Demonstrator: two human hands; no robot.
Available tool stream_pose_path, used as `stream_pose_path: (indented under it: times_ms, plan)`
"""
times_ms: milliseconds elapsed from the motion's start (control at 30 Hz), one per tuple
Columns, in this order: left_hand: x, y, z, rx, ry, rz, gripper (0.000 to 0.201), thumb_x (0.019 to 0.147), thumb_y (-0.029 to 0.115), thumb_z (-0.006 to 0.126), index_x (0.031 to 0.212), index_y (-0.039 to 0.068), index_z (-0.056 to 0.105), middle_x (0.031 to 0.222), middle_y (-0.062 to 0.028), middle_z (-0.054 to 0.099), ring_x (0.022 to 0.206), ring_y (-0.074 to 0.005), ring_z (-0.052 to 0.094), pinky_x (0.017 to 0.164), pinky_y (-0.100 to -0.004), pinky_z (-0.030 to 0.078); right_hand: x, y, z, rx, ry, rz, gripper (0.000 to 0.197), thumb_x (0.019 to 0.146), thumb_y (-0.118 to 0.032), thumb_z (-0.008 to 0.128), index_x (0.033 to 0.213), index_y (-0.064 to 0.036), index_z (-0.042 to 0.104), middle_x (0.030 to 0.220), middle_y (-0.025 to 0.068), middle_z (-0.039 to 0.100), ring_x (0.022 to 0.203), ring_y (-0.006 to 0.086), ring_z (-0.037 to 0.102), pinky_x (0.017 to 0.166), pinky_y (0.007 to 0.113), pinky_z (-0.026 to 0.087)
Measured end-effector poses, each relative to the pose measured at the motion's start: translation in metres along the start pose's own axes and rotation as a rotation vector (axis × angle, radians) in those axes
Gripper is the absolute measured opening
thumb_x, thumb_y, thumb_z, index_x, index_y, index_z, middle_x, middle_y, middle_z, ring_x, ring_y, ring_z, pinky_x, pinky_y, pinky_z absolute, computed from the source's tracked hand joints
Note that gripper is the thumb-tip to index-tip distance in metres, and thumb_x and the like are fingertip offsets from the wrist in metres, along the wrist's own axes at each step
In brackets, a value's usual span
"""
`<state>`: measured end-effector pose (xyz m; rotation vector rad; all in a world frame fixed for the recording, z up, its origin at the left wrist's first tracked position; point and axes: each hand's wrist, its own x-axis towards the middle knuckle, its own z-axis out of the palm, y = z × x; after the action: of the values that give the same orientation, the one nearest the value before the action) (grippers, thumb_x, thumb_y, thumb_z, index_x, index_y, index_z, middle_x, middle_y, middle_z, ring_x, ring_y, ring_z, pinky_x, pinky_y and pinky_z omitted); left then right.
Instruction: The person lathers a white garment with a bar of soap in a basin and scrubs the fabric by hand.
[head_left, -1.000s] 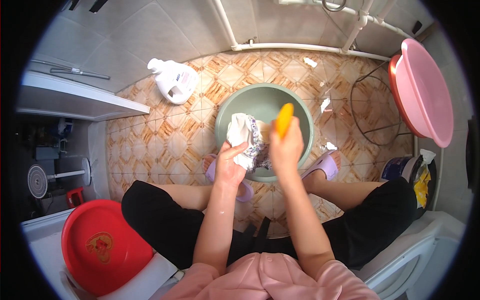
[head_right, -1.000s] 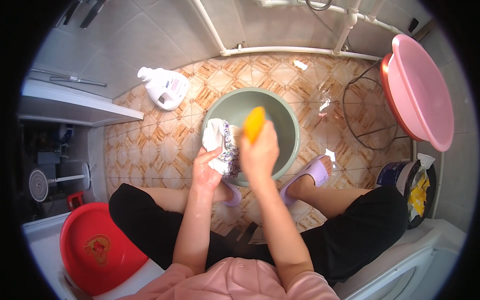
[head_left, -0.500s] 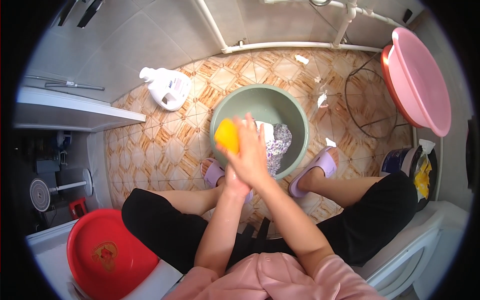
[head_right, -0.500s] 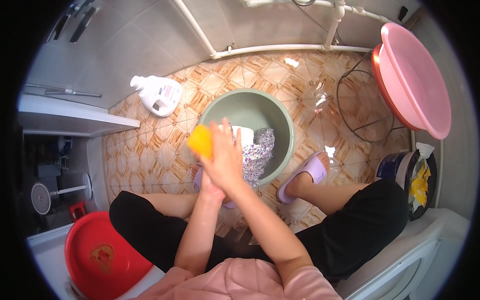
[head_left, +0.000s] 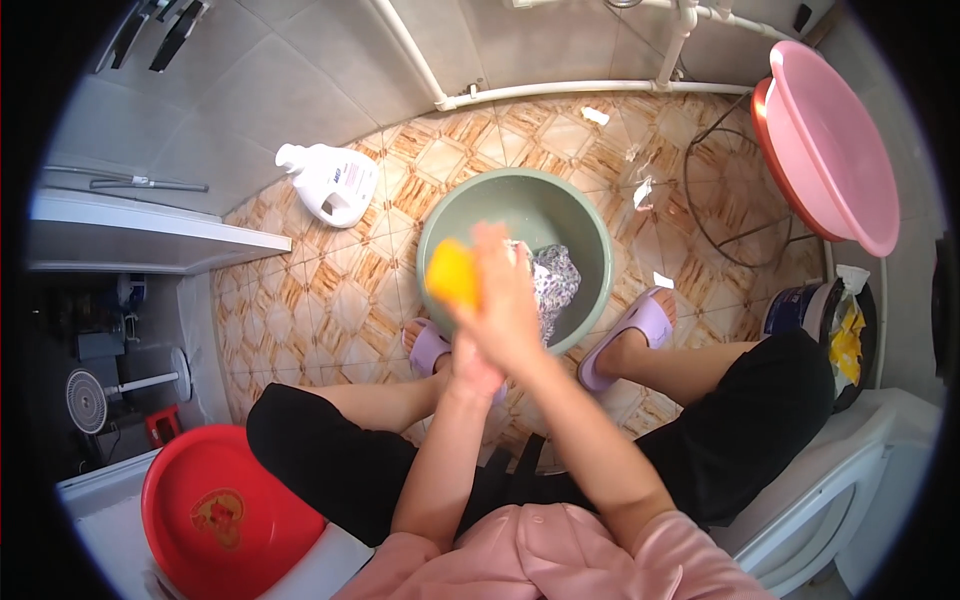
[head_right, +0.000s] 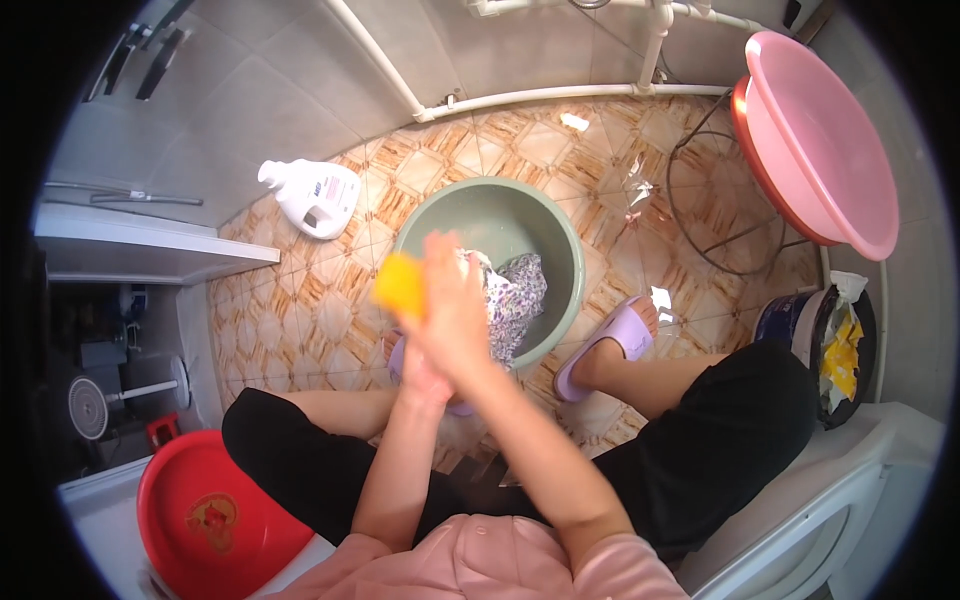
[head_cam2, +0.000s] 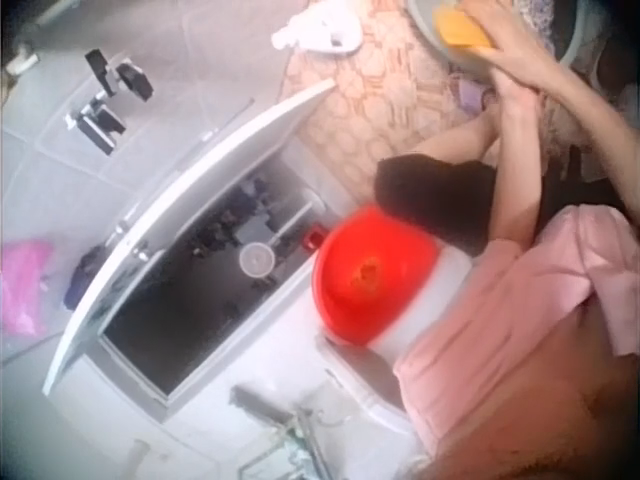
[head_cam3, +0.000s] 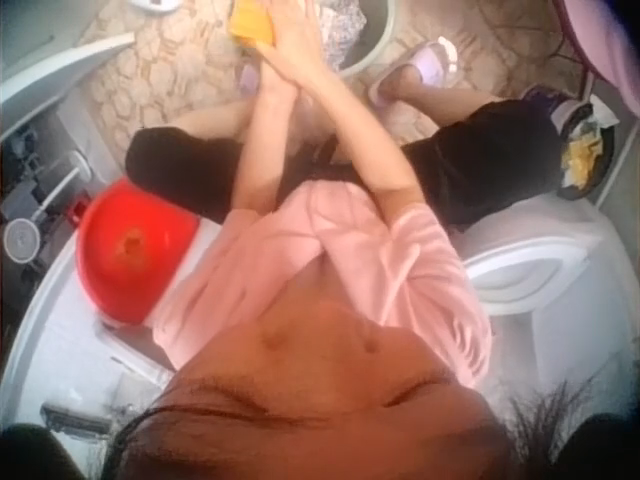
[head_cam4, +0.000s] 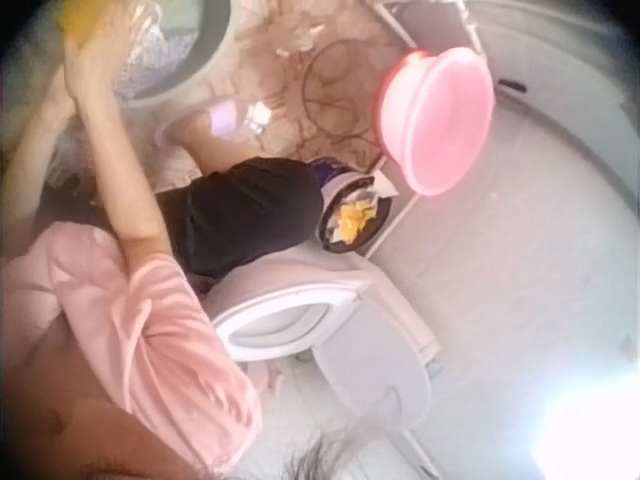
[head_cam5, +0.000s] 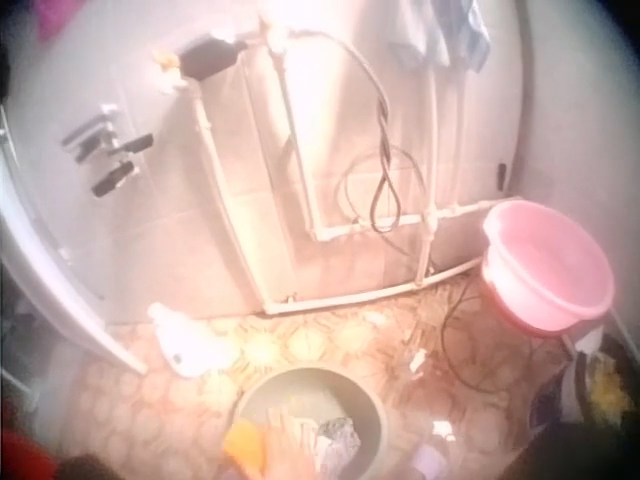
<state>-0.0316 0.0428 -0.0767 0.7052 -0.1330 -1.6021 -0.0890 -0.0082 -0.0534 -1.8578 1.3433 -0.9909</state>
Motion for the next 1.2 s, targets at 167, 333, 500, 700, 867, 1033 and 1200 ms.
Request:
stream_pose_path:
  times_ms: [167, 333, 500, 700, 867, 1033, 1200]
  plan:
    - [0.001, 0.001, 0.022, 0.010, 0.014, -0.128, 0.051, 0.097, 0.035, 0.033, 0.139, 0.007, 0.027, 0.138, -0.0068, 0.038, 0.126, -0.0225, 0.037, 0.107, -0.0381, 0.027, 0.021, 0.033, -0.002, -0.177, 0.152, 0.138, 0.063, 0.071, -0.029, 0.068, 0.121, 0.0043, 0.046, 0.135, 0.0201, 0.039, 0.133, 0.0311, 0.025, 0.110, 0.049, 0.011]
    - [0.008, 0.005, -0.004, 0.239, -0.262, 0.184, 0.055, 0.096, 0.040, 0.030, 0.140, 0.007, 0.023, 0.143, -0.0073, 0.028, 0.129, -0.0204, 0.032, 0.108, -0.0378, 0.023, -0.011, -0.016, -0.001, -0.024, -0.210, -0.080, 0.069, 0.078, -0.045, 0.058, 0.122, 0.0068, 0.045, 0.132, 0.0246, 0.040, 0.132, 0.0334, 0.027, 0.110, 0.051, 0.004]
    - [0.000, 0.007, 0.018, -0.010, -0.027, -0.133, 0.050, 0.098, 0.033, 0.030, 0.139, 0.005, 0.026, 0.141, -0.0078, 0.034, 0.128, -0.0225, 0.035, 0.107, -0.0389, 0.026, 0.028, 0.037, -0.006, -0.160, 0.174, 0.149, 0.068, 0.077, -0.054, 0.058, 0.116, 0.0015, 0.051, 0.120, 0.0223, 0.051, 0.125, 0.0324, 0.036, 0.108, 0.053, 0.005]
    - [0.007, 0.017, 0.022, 0.002, -0.024, -0.116, 0.051, 0.098, 0.037, 0.030, 0.132, 0.001, 0.036, 0.132, -0.0116, 0.045, 0.119, -0.0246, 0.045, 0.103, -0.0384, 0.033, 0.015, 0.103, -0.037, 0.854, -0.004, 0.635, 0.035, 0.086, -0.040, 0.056, 0.088, -0.0047, 0.055, 0.079, 0.0042, 0.056, 0.072, 0.0118, 0.052, 0.067, 0.025, 0.042]
    - [0.009, 0.025, -0.003, 0.035, 0.045, -0.027, 0.061, 0.091, 0.047, 0.044, 0.130, 0.001, 0.037, 0.129, -0.0133, 0.046, 0.117, -0.0267, 0.046, 0.102, -0.0401, 0.034, 0.009, 0.084, -0.051, 1.086, -0.426, 0.524, 0.026, 0.075, -0.022, 0.071, 0.081, -0.0107, 0.049, 0.077, -0.0019, 0.050, 0.072, 0.0082, 0.048, 0.066, 0.022, 0.038]
    - [0.009, 0.034, -0.004, 0.105, 0.116, 0.011, 0.043, 0.079, 0.023, 0.070, 0.110, 0.004, 0.048, 0.110, -0.0065, 0.055, 0.102, -0.0193, 0.054, 0.088, -0.0341, 0.045, 0.020, 0.059, -0.069, 0.995, -0.157, 0.344, 0.030, 0.070, -0.011, 0.074, 0.082, -0.0104, 0.047, 0.080, -0.0017, 0.048, 0.075, 0.0091, 0.047, 0.067, 0.022, 0.038]
    - [0.006, 0.036, 0.014, 0.194, 0.147, -0.097, 0.041, 0.080, 0.012, 0.067, 0.114, -0.001, 0.048, 0.105, -0.0102, 0.058, 0.099, -0.0196, 0.056, 0.086, -0.0322, 0.045, 0.024, 0.033, -0.073, 0.909, -0.143, 0.176, 0.023, 0.074, -0.005, 0.069, 0.084, -0.0067, 0.048, 0.081, -0.0011, 0.050, 0.075, 0.0086, 0.048, 0.067, 0.023, 0.040]
